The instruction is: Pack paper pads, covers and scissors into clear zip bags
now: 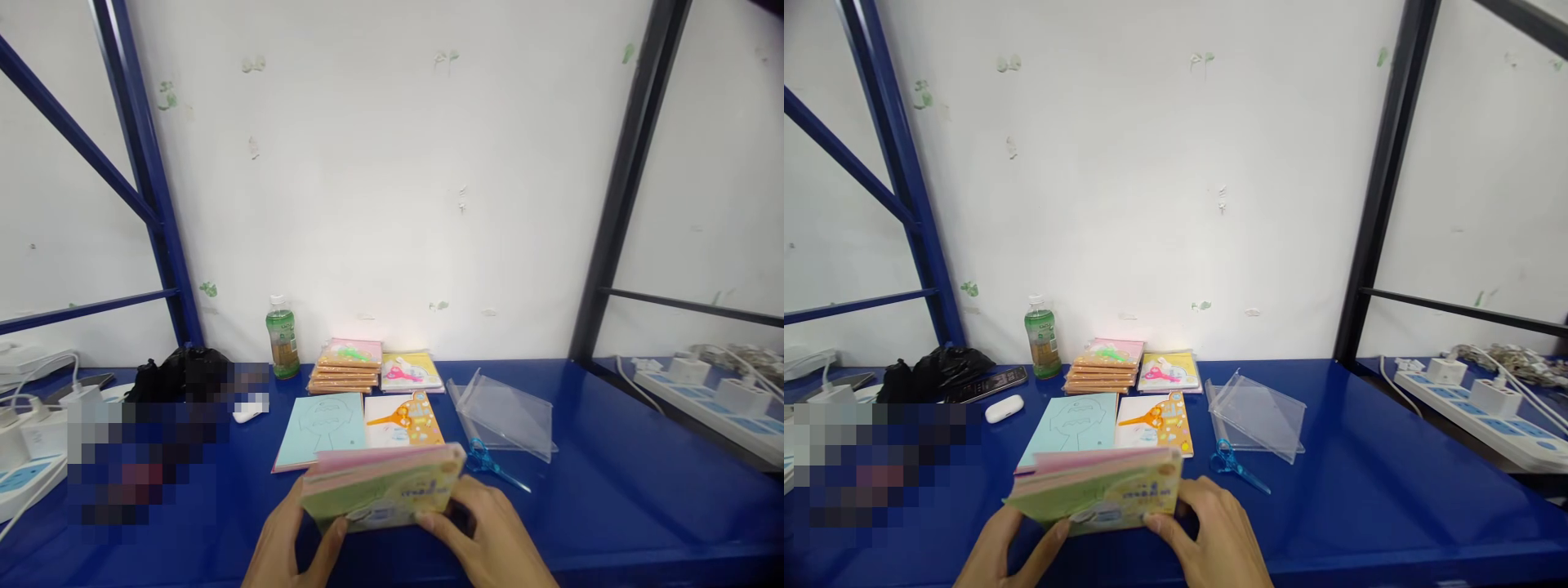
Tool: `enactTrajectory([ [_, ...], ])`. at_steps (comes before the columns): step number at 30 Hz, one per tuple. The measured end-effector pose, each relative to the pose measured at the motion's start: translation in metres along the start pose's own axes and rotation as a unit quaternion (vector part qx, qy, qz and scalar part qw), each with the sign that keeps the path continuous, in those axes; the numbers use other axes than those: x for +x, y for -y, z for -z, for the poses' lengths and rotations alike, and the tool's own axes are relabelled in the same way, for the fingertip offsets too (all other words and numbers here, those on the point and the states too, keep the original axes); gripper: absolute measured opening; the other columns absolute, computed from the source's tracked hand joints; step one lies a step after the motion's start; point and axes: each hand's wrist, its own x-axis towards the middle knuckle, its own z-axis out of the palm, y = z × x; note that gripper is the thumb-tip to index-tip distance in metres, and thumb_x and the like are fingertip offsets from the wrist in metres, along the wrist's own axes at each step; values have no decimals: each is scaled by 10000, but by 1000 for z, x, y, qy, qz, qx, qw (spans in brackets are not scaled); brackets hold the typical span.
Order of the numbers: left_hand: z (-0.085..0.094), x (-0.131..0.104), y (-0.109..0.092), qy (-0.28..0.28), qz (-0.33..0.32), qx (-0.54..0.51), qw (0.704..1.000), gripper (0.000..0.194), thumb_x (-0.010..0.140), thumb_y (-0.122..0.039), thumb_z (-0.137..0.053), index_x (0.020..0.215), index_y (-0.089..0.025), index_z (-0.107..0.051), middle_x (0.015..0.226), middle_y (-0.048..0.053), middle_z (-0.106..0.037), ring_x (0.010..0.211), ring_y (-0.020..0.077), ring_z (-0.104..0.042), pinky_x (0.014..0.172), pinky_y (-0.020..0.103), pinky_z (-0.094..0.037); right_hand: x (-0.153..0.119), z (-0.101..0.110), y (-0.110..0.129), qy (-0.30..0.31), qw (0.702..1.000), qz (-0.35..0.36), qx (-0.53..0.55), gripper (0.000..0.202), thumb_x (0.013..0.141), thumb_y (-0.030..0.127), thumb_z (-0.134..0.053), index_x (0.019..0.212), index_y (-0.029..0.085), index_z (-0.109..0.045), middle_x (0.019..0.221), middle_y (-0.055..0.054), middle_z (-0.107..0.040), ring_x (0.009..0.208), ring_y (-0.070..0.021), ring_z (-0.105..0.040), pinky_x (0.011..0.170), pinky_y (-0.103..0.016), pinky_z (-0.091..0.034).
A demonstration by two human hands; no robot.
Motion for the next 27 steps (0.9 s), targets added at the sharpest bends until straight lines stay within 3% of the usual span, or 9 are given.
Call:
enactTrajectory([
  [6,-17,10,7,22,-65,-98,993,494,927,-588,-563,1284,-264,-671,1458,102,-623,1410,363,-504,1218,502,-371,10,-9,-3,14,998,53,11,257,970,464,-609,1011,283,-788,1031,-38,-775,1006,-266,-695,883,-326,-529],
  [10,-21,10,2,-33,5,-116,993,646,877,-637,-608,1388,-241,-595,1542,109,-549,1515,375,-356,1251,528,-298,18,-4,0,13,996,69,61,415,929,459,-686,1306,288,-711,1337,-53,-706,1261,-297,-621,1094,-379,-453],
  [14,-27,22,-25,-39,-28,-216,975,783,800,-641,-716,1426,-205,-538,1429,129,-661,1370,366,-559,1144,460,-462,29,4,9,62,990,81,93,420,950,405,-651,1351,281,-684,1382,-31,-696,1281,-281,-626,1082,-356,-477],
  [17,-31,35,-41,-31,-12,-281,959,726,723,-582,-822,1300,-183,-635,1249,119,-774,1174,346,-707,1005,417,-571,35,11,15,92,990,60,93,400,933,402,-663,1311,281,-710,1322,-34,-732,1201,-285,-675,1007,-335,-519],
  [22,-34,46,-42,31,54,-285,957,533,613,-451,-929,1040,-172,-775,1046,110,-847,971,370,-786,823,430,-646,43,47,7,166,985,39,39,514,715,346,-853,1209,258,-744,1134,-44,-781,1019,-280,-710,877,-328,-546],
  [23,-34,45,-41,32,60,-285,956,514,625,-452,-922,1036,-176,-784,1042,108,-849,960,369,-790,817,434,-649,45,59,1,159,986,25,34,492,708,368,-851,1173,244,-750,1062,-46,-785,968,-269,-713,833,-321,-552],
  [25,-35,44,-39,31,67,-290,954,518,643,-459,-910,1068,-189,-787,1062,98,-847,960,357,-794,825,426,-648,47,86,-16,89,995,-33,6,423,824,517,-720,1146,244,-743,953,-52,-783,888,-255,-724,769,-321,-559],
  [27,-37,42,-40,28,68,-299,952,531,625,-455,-920,1071,-198,-789,1063,89,-848,967,349,-795,838,411,-645,48,112,-38,-56,982,-150,-101,489,909,674,-504,1085,282,-738,928,-52,-790,872,-268,-742,777,-355,-565],
])
